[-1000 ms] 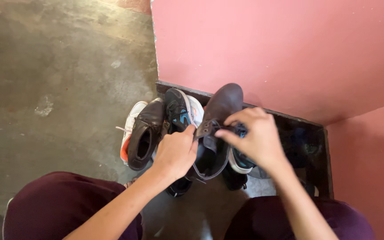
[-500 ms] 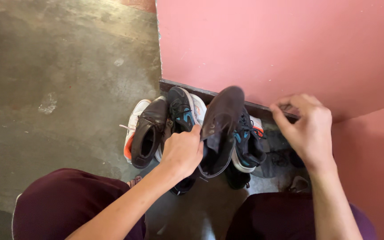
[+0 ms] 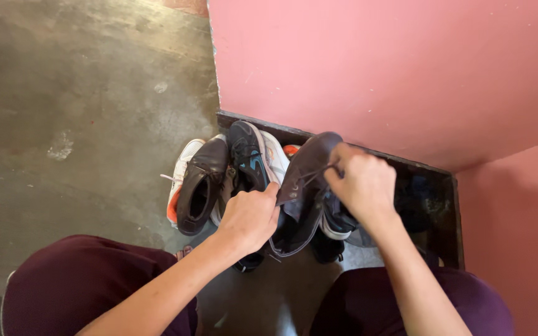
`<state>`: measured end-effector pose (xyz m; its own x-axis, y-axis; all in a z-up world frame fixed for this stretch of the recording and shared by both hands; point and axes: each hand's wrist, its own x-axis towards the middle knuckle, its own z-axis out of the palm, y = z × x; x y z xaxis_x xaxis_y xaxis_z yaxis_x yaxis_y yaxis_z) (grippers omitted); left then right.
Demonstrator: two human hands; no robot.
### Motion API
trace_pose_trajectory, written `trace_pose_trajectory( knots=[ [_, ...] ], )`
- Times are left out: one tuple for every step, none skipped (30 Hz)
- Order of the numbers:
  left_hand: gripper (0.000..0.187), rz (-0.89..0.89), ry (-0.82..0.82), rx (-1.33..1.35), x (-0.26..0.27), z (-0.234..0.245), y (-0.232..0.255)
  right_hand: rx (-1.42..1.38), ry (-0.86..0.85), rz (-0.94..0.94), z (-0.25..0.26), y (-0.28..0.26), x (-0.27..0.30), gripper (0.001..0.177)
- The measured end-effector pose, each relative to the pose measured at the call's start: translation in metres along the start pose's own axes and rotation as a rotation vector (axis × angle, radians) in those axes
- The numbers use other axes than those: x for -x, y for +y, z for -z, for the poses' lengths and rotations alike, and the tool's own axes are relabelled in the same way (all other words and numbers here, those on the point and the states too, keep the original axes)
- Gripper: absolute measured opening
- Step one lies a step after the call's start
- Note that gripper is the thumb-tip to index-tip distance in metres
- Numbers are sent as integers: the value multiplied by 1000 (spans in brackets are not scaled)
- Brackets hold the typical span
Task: The person organizes a collection of shoes on a shelf and floor, then ties the laces of several pairs. They move shoes between the shelf and floor, arrange them, and tie laces on multiple pairs including dark and light-colored sneakers.
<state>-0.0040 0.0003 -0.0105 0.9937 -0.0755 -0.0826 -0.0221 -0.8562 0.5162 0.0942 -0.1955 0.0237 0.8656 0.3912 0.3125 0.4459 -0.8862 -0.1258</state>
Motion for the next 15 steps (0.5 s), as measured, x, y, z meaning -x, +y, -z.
trace_pose_trajectory(
  knots=[
    [30, -5, -2, 8, 0, -1, 1, -4, 36, -38, 4, 5, -2, 15],
    [30, -7, -4, 13, 1, -1, 0, 26, 90, -53, 7, 9, -4, 17],
    [31, -3, -7, 17, 2, -1, 0, 55, 143, -68, 13, 15, -6, 19],
    [33, 0, -7, 20, 2, 1, -1, 85, 200, -82, 19, 20, -8, 20],
    [34, 3, -7, 22, 2, 2, -2, 26, 251, -70, 26, 25, -8, 20],
    [33, 6, -14, 12, 3, 3, -2, -34, 298, -56, 33, 31, -5, 20],
    [33, 8, -20, 1, 3, 3, -3, -94, 345, -42, 40, 37, -2, 20],
    [33, 7, -26, -8, 2, 3, -3, -168, 354, -47, 47, 42, 1, 22],
    [32, 21, -14, 13, 0, 3, -3, -241, 364, -52, 54, 47, 4, 24],
    [32, 37, -2, 32, -2, 4, -3, -317, 372, -56, 60, 52, 6, 26],
    [31, 53, 11, 52, -4, 4, -4, -435, 376, -181, 67, 58, 7, 26],
    [31, 44, 17, 53, -4, 5, -4, -555, 376, -306, 74, 65, 9, 25],
    [31, 34, 23, 54, -5, 6, -5, -675, 371, -431, 79, 71, 9, 24],
    [31, 25, 28, 53, -5, 8, -6, -823, 376, -432, 80, 76, 7, 19],
    [30, 41, 45, 61, -5, 10, -7, -972, 379, -433, 81, 82, 5, 15]
  ],
)
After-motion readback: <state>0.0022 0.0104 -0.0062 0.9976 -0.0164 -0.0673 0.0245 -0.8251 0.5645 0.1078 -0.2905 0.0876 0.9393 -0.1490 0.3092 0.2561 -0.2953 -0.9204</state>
